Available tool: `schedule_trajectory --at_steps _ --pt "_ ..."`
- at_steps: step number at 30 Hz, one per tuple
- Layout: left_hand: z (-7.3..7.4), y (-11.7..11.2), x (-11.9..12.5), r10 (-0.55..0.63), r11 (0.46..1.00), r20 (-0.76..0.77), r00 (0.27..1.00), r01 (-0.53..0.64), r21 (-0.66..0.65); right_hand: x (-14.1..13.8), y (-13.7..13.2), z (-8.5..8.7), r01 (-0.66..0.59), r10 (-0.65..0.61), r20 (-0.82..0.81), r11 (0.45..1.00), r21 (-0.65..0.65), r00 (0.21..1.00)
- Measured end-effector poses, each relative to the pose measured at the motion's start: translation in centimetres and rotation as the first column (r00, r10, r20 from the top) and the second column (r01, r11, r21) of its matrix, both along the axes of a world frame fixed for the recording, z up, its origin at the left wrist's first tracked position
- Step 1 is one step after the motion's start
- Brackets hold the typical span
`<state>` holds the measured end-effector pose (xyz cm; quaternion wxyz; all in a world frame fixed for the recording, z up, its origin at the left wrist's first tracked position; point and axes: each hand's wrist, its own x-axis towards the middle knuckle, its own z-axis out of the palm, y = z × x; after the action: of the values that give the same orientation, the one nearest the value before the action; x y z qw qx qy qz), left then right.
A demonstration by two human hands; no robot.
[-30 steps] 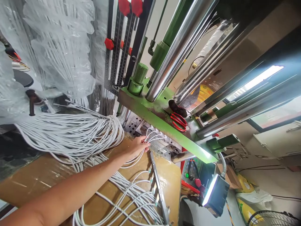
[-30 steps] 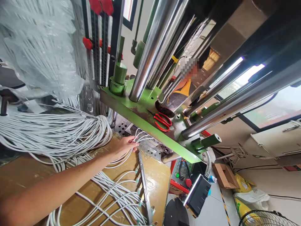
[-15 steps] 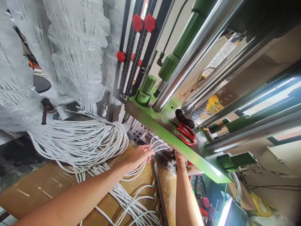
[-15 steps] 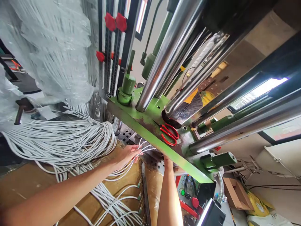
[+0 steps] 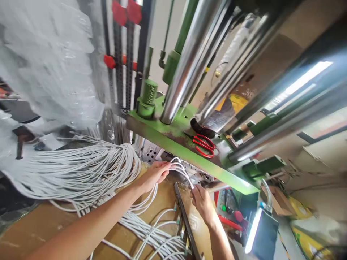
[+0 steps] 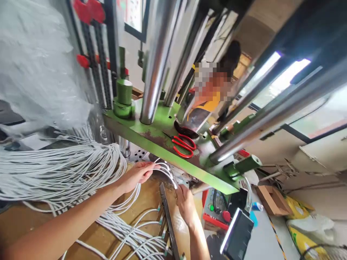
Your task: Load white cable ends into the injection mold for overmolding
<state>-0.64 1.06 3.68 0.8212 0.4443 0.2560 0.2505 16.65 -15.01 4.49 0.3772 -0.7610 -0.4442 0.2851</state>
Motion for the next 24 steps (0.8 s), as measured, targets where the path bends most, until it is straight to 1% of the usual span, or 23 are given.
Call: schedule_trajectory --at_steps 2,4,7,10,12,14,17,19,23,24 --pt "0.8 -0.9 -0.6 -0.176 0.984 -0.068 0.982 0.177 0.007 -0.8 -3.1 0.3 0.035 -0.039 -0.108 0.999 -0.034 0.993" --pt "1.2 -2.0 -1.0 -0.31 0.95 -0.131 0.942 0.313 0.005 -1.1 -5.9 0.7 0.083 -0.091 -0.201 0.995 -0.046 0.975" --pt "1.5 -4.0 -1.2 -0.425 0.898 -0.186 0.886 0.438 0.033 -1.2 -9.3 0.5 0.157 -0.166 -0.322 0.986 -0.055 0.932" --pt "1.5 -5.7 -0.7 -0.511 0.843 -0.223 0.83 0.535 0.057 -1.2 -11.6 -0.4 0.201 -0.212 -0.413 0.977 -0.071 0.886" --pt "1.4 -6.6 -0.3 -0.545 0.814 -0.253 0.8 0.577 0.07 -1.2 -12.7 -1.1 0.212 -0.226 -0.465 0.974 -0.082 0.856" --pt "1.2 -7.3 -0.1 -0.555 0.796 -0.281 0.783 0.598 0.096 -1.3 -13.5 -1.6 0.217 -0.232 -0.508 0.972 -0.088 0.83" --pt "0.9 -8.0 -0.3 -0.56 0.773 -0.312 0.768 0.619 0.136 -1.6 -14.4 -1.9 0.21 -0.225 -0.56 0.973 -0.092 0.798" --pt "0.9 -8.3 -0.6 -0.56 0.765 -0.337 0.756 0.629 0.14 -1.8 -14.7 -1.8 0.197 -0.212 -0.586 0.976 -0.09 0.782" --pt "1.2 -8.5 -1.1 -0.548 0.768 -0.375 0.748 0.627 0.128 -2.4 -15.1 -1.5 0.18 -0.187 -0.614 0.981 -0.075 0.767" --pt "1.3 -8.6 -1.1 -0.546 0.77 -0.379 0.747 0.626 0.124 -2.5 -15.1 -1.4 0.175 -0.183 -0.603 0.982 -0.073 0.777"
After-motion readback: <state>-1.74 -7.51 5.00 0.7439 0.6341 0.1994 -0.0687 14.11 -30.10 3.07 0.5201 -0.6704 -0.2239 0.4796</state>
